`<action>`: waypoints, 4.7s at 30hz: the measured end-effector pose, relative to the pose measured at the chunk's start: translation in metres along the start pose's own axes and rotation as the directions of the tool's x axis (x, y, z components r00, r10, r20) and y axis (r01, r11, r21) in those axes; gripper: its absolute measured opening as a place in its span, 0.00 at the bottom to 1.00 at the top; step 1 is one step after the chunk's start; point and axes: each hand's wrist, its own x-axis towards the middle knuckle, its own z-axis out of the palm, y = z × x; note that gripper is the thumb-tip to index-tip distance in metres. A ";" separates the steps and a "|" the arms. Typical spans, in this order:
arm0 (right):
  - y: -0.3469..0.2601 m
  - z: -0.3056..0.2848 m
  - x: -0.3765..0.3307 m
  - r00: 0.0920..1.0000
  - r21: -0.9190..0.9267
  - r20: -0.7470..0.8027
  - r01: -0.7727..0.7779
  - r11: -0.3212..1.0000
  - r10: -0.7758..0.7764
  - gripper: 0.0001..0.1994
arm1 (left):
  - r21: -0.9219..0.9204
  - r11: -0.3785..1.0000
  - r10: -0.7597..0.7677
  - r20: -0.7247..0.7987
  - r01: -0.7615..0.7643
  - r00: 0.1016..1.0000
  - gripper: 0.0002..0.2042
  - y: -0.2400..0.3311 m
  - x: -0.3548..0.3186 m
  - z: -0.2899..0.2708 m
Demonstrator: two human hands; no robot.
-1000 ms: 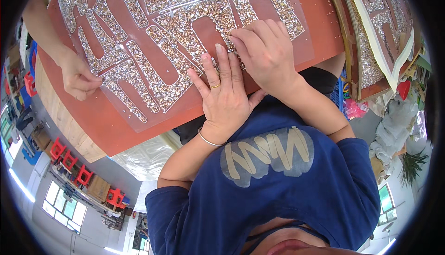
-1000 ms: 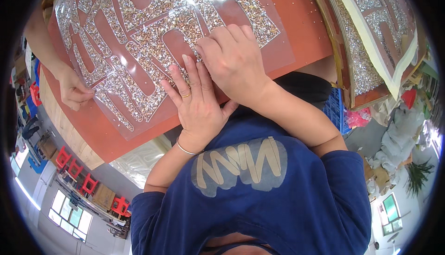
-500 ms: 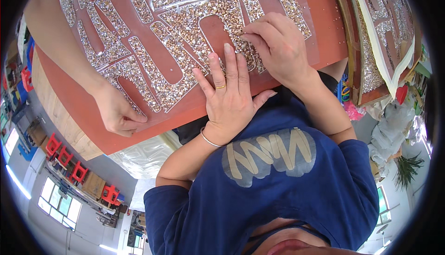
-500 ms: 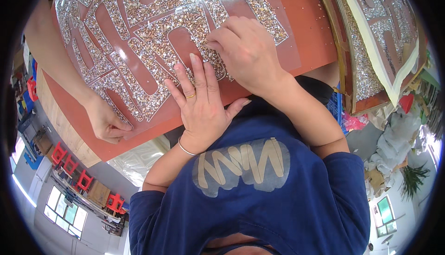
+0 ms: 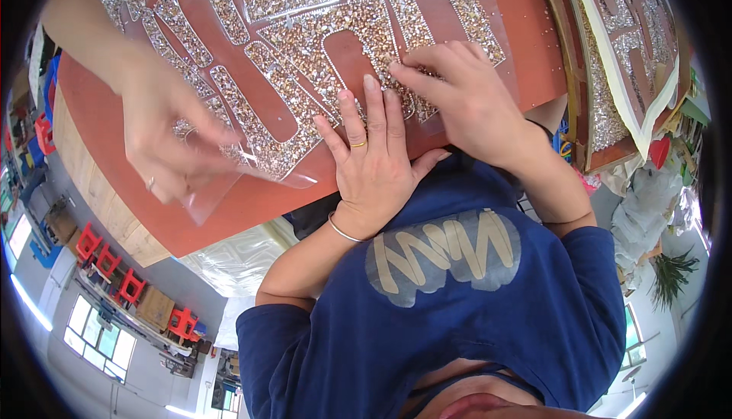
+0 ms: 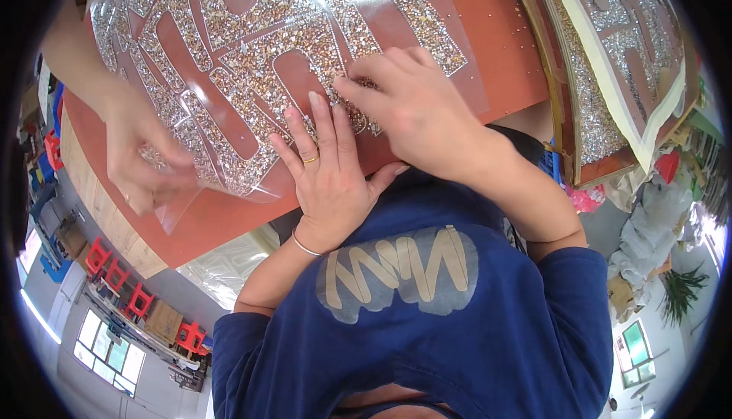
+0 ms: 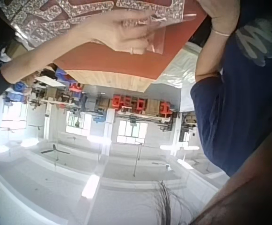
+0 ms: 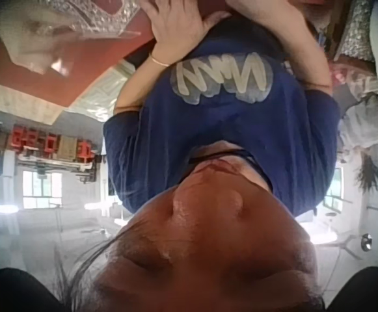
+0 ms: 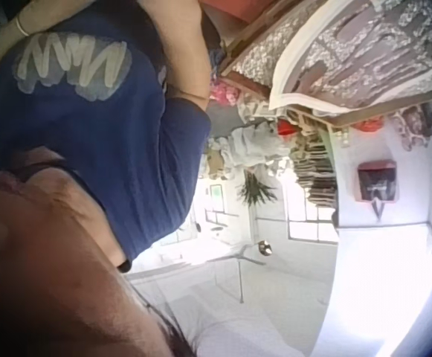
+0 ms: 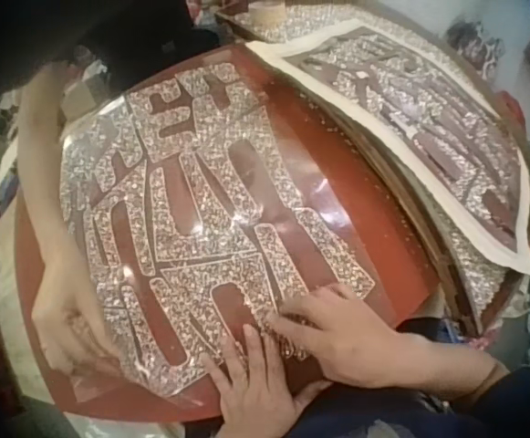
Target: Aligning and adhering glittery material pieces onto an adhesive sheet using a positioning frame.
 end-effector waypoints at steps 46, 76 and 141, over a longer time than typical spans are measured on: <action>0.035 -0.036 -0.053 0.983 -0.440 -0.114 -0.177 0.881 0.141 0.20 | 0.083 0.996 -0.043 -0.027 0.045 0.999 0.46 0.008 0.003 -0.001; 0.091 -0.109 -0.166 0.772 -0.616 -0.352 -0.617 0.490 0.530 0.10 | -0.330 0.940 -0.069 -0.433 -0.086 0.899 0.06 -0.005 0.000 -0.003; 0.109 -0.115 -0.175 0.665 -0.355 -0.321 -0.744 0.565 0.674 0.11 | -0.354 0.909 -0.333 -0.291 0.222 0.897 0.06 -0.125 -0.069 -0.059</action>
